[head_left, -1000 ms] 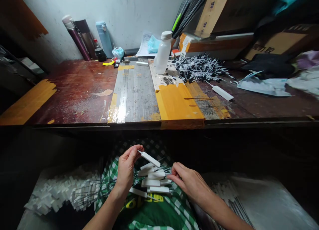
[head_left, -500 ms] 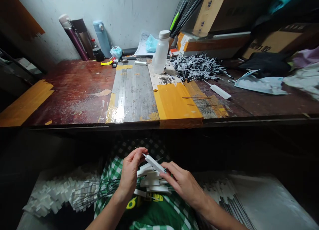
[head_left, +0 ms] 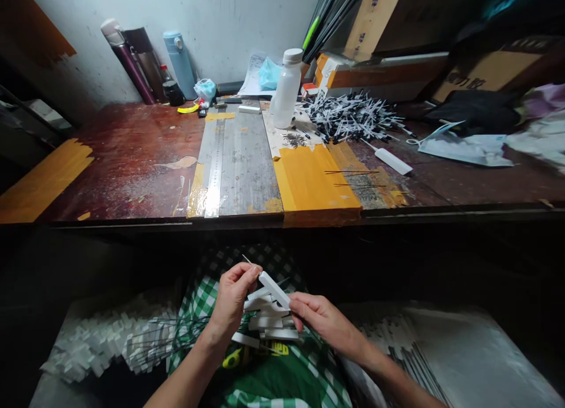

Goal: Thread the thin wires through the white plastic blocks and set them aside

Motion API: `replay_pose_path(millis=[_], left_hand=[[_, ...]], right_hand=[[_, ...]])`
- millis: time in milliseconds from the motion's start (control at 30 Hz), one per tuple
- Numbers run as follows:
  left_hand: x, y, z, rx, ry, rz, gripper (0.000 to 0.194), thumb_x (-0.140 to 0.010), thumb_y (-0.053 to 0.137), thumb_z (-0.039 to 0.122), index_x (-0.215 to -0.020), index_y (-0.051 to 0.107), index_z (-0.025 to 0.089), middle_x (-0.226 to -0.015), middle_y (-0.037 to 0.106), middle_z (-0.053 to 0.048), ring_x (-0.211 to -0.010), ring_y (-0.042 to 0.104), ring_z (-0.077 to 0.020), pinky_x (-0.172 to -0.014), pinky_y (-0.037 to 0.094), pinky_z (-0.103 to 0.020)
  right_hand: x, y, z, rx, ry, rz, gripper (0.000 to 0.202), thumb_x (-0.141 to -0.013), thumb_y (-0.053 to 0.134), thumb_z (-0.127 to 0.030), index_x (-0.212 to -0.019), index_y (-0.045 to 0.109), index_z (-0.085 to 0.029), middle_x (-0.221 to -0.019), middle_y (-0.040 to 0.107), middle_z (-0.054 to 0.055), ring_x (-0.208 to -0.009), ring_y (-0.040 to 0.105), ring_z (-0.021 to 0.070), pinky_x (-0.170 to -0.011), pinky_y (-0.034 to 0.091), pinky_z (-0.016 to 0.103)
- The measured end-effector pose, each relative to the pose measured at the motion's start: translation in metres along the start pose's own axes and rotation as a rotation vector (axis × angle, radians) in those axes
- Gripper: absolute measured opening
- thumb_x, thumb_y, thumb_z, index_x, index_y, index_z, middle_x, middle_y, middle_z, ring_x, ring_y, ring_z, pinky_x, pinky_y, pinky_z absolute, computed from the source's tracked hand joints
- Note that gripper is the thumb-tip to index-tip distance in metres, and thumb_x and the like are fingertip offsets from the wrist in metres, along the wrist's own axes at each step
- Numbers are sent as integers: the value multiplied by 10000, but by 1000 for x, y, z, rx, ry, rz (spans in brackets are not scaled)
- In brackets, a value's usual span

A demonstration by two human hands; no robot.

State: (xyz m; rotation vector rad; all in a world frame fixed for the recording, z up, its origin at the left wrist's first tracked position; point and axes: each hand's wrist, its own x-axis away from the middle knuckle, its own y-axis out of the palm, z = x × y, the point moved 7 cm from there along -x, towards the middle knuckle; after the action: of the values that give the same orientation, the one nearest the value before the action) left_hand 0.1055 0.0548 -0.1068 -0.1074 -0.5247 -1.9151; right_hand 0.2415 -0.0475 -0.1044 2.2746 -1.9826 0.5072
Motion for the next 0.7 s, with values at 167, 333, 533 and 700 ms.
replay_pose_path(millis=[167,333,533,700], left_hand=[[-3,3,-3,59,-61,-48,263,-695,778,397,-778,748,150,-656,539,2,-602,416,-95,-584,348,-215],[-9,-5,-5,84,-63,-22,308,-731,751,420,-867,757,144,-640,536,4,-620,440,-100,-605,348,-216],[-11,-10,-10,-7,-51,-12,277,-735,749,406,-858,766,158,-696,593,-18,-655,478,-116,-643,376,-229],[-11,-9,-11,-57,-43,-10,278,-745,733,418,-857,768,167,-726,622,-23,-669,500,-123,-659,387,-238]], right_hand=[[0,1,6,-137,128,-182,591,-936,369,-626,-876,689,-133,-482,515,-41,-422,309,86,-441,255,205],[7,-12,-11,186,24,-28,433,-991,382,-438,-773,659,-184,-656,626,-21,-623,540,136,-627,397,228],[9,-12,-3,339,7,17,285,-958,455,-301,-788,659,-199,-727,651,-19,-684,591,149,-643,401,231],[8,-16,8,354,40,106,194,-890,568,-291,-735,635,-196,-685,615,-32,-643,557,137,-581,360,224]])
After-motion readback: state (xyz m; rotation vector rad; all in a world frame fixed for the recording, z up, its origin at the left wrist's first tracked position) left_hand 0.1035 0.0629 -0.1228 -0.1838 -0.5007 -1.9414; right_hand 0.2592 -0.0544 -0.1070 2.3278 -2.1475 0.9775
